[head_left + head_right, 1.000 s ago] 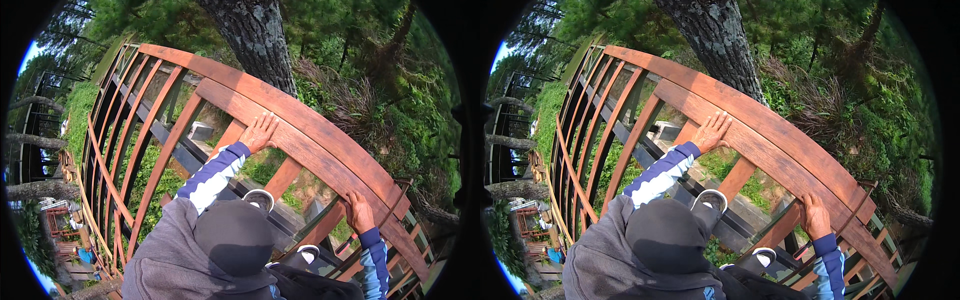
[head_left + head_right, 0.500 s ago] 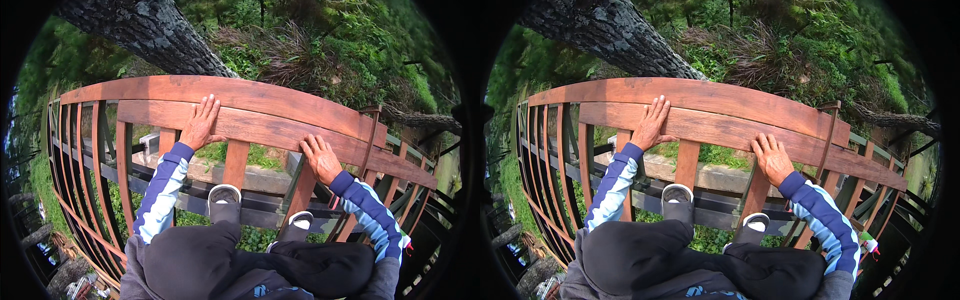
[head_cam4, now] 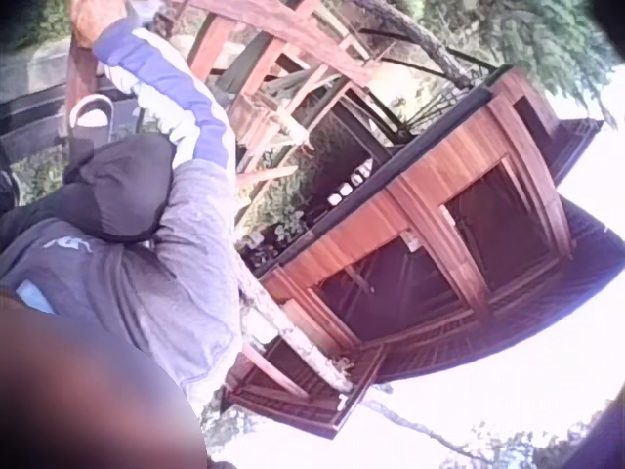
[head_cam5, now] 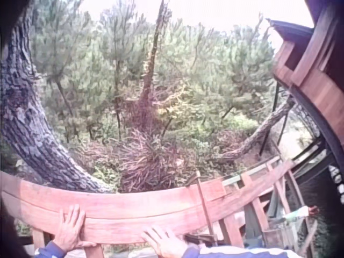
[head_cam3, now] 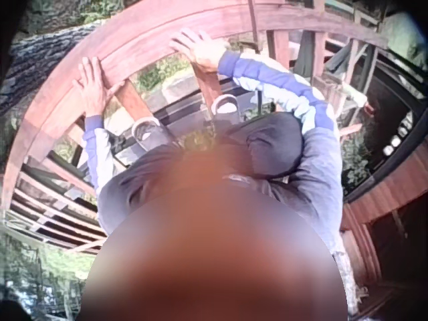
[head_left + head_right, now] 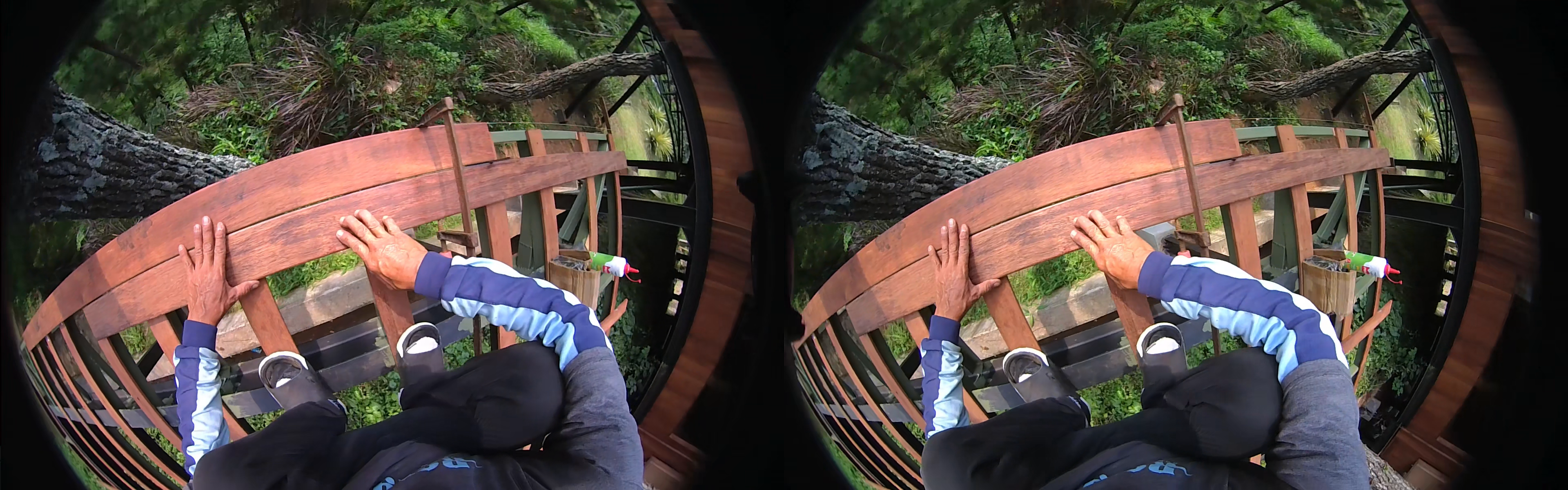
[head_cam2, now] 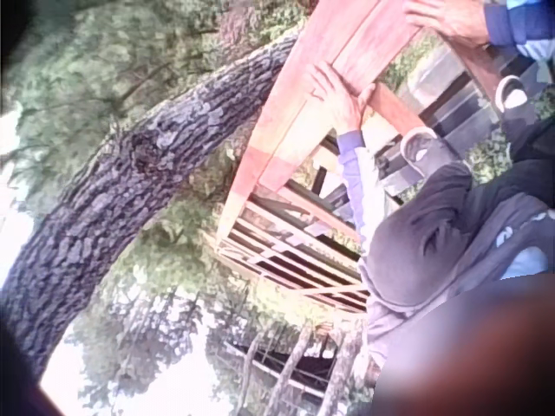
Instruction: The person positions a curved wooden plank on a wooden frame, aligns it with a metal rod, and secures it using a nail gun. The person then removes the metal rod and walks along the structure.
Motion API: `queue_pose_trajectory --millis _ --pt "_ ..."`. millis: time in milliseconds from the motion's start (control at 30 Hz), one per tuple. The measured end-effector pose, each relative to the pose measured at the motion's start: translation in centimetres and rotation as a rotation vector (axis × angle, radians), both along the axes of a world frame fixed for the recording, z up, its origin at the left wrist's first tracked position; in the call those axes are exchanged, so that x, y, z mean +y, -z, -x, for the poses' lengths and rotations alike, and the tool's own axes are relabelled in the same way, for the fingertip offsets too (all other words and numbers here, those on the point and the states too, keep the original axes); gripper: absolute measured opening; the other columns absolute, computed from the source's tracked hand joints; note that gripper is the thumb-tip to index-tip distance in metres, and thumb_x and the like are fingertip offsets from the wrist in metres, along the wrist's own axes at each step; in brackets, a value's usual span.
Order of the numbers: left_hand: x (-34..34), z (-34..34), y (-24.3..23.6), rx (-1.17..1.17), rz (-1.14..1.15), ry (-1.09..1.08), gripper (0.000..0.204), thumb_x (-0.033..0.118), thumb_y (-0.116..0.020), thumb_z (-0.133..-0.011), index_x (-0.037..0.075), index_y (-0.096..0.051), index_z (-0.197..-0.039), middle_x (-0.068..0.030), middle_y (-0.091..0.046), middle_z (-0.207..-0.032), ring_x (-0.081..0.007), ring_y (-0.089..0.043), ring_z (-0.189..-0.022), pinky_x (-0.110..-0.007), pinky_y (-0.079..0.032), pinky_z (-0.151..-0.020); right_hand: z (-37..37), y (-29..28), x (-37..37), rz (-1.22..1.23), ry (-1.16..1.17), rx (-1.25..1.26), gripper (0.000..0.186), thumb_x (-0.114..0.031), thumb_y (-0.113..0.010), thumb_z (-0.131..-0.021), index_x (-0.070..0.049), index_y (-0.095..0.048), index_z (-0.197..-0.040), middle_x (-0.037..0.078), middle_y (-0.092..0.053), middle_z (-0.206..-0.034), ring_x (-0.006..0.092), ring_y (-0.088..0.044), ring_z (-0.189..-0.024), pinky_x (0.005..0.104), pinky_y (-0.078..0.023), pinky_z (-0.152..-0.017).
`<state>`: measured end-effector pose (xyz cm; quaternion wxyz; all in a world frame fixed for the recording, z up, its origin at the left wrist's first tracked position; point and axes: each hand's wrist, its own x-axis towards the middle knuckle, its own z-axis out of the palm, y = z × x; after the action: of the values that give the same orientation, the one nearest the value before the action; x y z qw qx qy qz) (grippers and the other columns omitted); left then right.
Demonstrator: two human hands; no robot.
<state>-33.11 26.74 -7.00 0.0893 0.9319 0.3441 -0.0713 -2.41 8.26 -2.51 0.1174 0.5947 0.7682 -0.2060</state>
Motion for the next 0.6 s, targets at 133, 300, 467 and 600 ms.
queue_pose_trajectory --millis 133,300,467,600 --pt "0.2 0.1 0.7 -0.084 -0.032 0.031 0.125 0.077 -0.064 -0.059 0.010 -0.018 -0.155 -0.0154 -0.008 -0.162 -0.0349 -0.009 -0.149 -0.060 -0.009 -0.116 0.3 0.5 -0.2 -0.014 0.024 0.010 0.086 -0.022 -0.067 -0.078 -0.003 -0.026 -0.151 0.018 -0.026 -0.154 0.0390 -0.024 -0.142 0.0601 -0.035 -0.103" --pt "-0.2 -0.4 0.7 -0.033 -0.078 0.045 0.118 0.076 -0.066 -0.060 0.020 -0.023 -0.154 -0.0171 -0.006 -0.161 -0.0399 -0.009 -0.147 -0.060 -0.011 -0.115 0.1 0.8 0.1 0.034 0.036 0.020 0.085 -0.023 -0.066 -0.080 -0.004 -0.025 -0.151 0.017 -0.022 -0.156 0.0391 -0.023 -0.142 0.0611 -0.033 -0.104" --pt "-0.6 -0.8 0.3 -0.094 -0.039 0.025 0.119 0.056 -0.081 -0.056 0.022 -0.023 -0.154 -0.0199 -0.007 -0.161 -0.0409 -0.009 -0.147 -0.058 -0.012 -0.116 0.3 1.6 0.2 0.061 0.046 0.015 0.076 -0.029 -0.059 -0.088 -0.007 -0.024 -0.152 0.016 -0.019 -0.158 0.0371 -0.021 -0.144 0.0623 -0.033 -0.104" --pt "-0.5 -1.0 0.3 -0.109 0.027 0.046 0.126 0.039 -0.088 -0.051 0.017 -0.021 -0.155 -0.0153 -0.009 -0.161 -0.0358 -0.010 -0.148 -0.056 -0.012 -0.117 0.4 2.7 0.1 0.018 0.079 0.084 0.090 -0.026 -0.071 -0.077 -0.005 -0.025 -0.151 0.018 -0.021 -0.156 0.0390 -0.023 -0.143 0.0633 -0.034 -0.104"
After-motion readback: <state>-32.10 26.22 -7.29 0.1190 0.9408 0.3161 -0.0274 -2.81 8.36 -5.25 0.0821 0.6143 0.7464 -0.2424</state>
